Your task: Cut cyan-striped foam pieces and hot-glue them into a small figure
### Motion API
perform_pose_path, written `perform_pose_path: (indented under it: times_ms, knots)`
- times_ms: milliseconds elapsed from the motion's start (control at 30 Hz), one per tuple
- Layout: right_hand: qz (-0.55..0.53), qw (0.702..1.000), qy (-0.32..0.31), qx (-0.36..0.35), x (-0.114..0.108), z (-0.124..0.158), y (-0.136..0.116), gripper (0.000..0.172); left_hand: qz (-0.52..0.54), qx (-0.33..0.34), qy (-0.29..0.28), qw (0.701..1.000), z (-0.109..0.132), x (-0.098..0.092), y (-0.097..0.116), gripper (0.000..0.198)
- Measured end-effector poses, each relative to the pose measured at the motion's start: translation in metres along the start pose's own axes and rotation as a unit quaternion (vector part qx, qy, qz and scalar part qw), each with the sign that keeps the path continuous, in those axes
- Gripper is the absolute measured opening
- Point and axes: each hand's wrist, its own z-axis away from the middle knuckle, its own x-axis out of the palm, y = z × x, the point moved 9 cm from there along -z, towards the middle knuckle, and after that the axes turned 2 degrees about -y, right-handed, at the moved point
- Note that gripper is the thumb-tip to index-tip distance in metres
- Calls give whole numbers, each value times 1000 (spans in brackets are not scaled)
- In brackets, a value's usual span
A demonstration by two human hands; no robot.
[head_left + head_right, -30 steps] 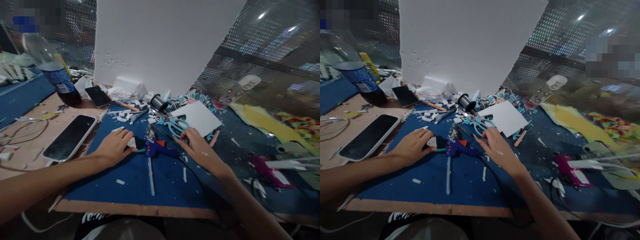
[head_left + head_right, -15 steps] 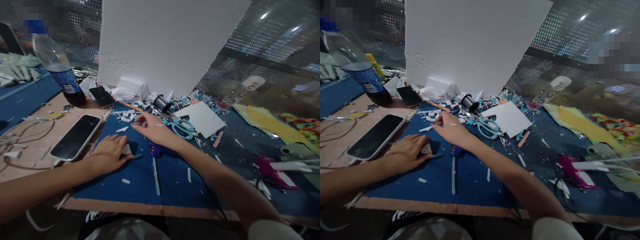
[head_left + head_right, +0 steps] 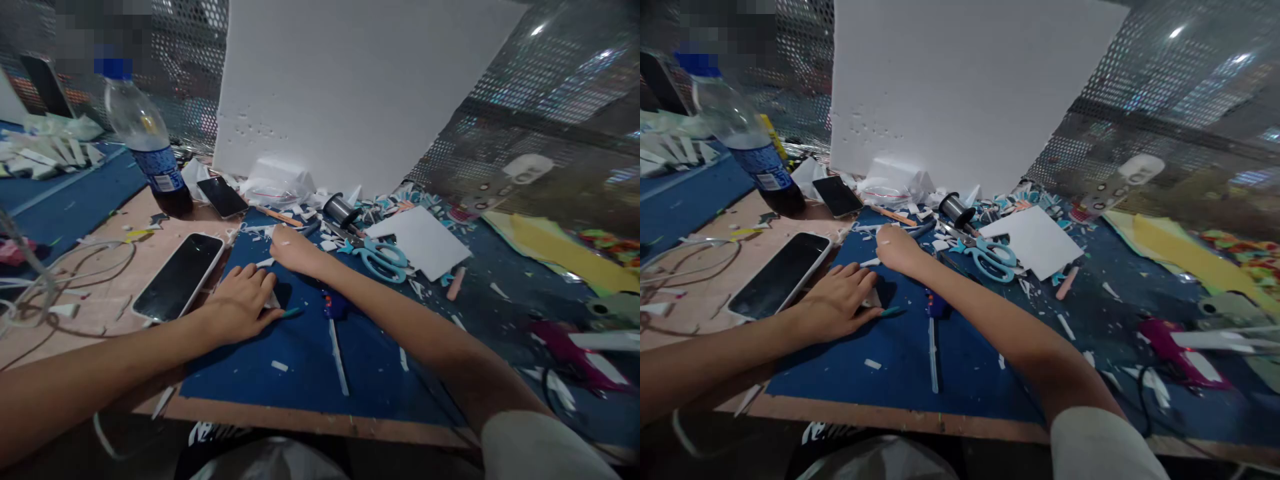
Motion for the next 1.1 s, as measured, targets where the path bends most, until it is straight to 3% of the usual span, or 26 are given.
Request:
perform_pose_path:
  times_ms: [167,333,433,533,633,733,867,1100]
  knots:
    - [-31,999,-8,-12,-7,-1,7,16,26,14,-43,999,-4,1,2,46]
    - [-88,996,4,-20,-19,8,11,12,-14,18,-18,1000,-5,-4,-1,51]
    - [-126,991,12,-31,-25,12,14,10,-24,26,20,999,-4,-8,-5,57]
    - [-166,985,16,-45,-28,15,15,9,34,15,93,995,-1,-19,-14,49]
    - [-204,977,17,-59,-29,18,14,9,150,-60,171,972,4,-30,-35,34]
    - [-234,970,22,-69,-29,21,13,9,271,-156,208,927,9,-31,-59,25]
    - [-269,959,26,-81,-27,22,10,10,407,-225,149,872,4,-17,-72,25]
    - [-331,938,24,-96,-28,18,8,6,493,-190,43,848,-28,0,-68,30]
